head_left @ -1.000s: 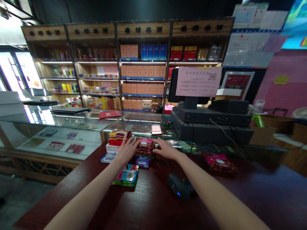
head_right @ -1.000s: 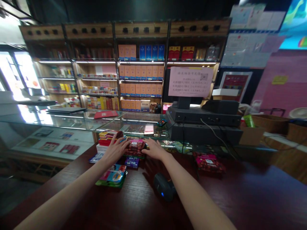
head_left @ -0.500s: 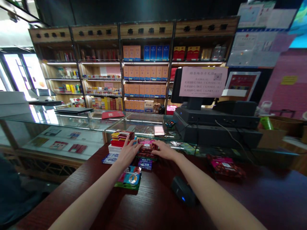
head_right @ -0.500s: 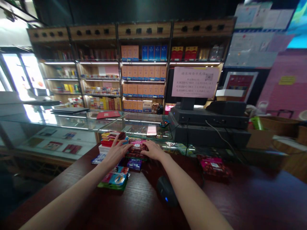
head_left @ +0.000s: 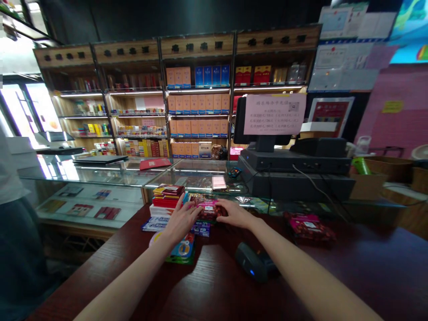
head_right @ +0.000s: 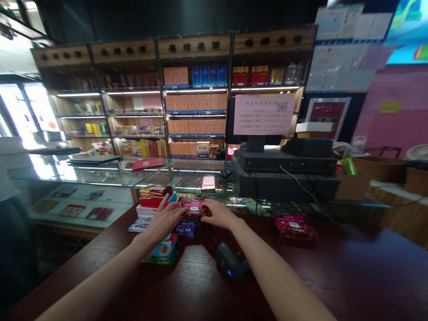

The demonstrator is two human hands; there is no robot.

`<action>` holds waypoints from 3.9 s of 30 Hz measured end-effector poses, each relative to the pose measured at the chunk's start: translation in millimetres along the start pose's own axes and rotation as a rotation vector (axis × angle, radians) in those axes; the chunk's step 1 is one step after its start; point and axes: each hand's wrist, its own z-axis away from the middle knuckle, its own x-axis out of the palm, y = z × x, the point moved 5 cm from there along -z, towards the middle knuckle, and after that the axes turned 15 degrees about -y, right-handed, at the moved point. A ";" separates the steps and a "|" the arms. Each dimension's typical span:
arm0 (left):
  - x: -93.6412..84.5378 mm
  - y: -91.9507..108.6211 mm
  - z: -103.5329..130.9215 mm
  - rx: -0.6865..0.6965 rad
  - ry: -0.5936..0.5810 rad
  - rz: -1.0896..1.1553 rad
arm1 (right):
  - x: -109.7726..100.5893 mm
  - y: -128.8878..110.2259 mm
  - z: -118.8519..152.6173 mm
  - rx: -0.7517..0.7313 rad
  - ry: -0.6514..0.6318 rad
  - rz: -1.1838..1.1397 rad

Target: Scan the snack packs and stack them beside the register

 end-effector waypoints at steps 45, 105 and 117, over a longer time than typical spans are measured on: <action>-31.4 112.0 -89.6 -0.120 0.118 0.497 | -38.3 56.5 156.0 0.132 0.677 -0.623; -7.7 67.4 -32.9 -0.146 0.159 0.285 | 5.5 74.1 184.0 0.170 0.163 -0.528; -5.6 60.6 -27.4 -0.164 0.145 0.271 | 30.1 36.6 181.0 0.094 -0.139 -0.181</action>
